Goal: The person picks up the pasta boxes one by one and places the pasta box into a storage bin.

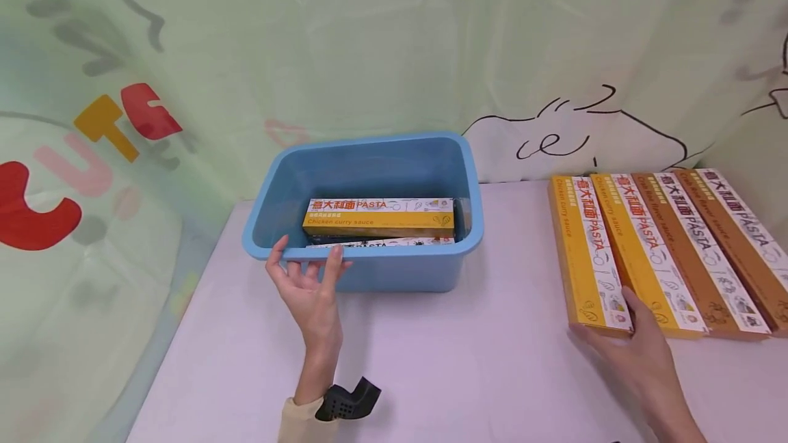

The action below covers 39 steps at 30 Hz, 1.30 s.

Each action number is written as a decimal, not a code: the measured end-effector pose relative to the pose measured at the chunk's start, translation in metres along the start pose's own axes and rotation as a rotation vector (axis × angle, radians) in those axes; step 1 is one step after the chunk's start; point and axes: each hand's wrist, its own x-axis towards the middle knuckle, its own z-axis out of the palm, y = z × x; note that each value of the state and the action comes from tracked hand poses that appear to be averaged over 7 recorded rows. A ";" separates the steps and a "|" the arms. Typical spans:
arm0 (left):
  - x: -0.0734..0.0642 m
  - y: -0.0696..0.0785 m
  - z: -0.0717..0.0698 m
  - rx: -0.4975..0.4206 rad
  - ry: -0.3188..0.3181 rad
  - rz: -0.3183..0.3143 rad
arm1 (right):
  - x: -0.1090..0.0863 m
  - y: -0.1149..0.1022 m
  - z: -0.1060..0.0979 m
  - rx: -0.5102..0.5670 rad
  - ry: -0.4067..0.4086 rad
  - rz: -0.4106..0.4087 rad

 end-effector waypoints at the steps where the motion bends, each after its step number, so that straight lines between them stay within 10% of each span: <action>1: 0.000 0.000 0.000 0.000 0.002 -0.001 | 0.002 -0.001 0.002 -0.020 0.017 0.011; 15: 0.000 0.001 0.001 -0.002 0.005 0.003 | 0.012 -0.013 0.019 -0.047 0.196 -0.092; 32: 0.000 -0.001 0.002 0.004 0.000 -0.001 | 0.007 -0.023 0.020 0.105 0.214 0.115; 39: 0.001 -0.001 0.001 0.003 0.002 -0.001 | -0.016 -0.040 0.013 0.203 0.256 -0.060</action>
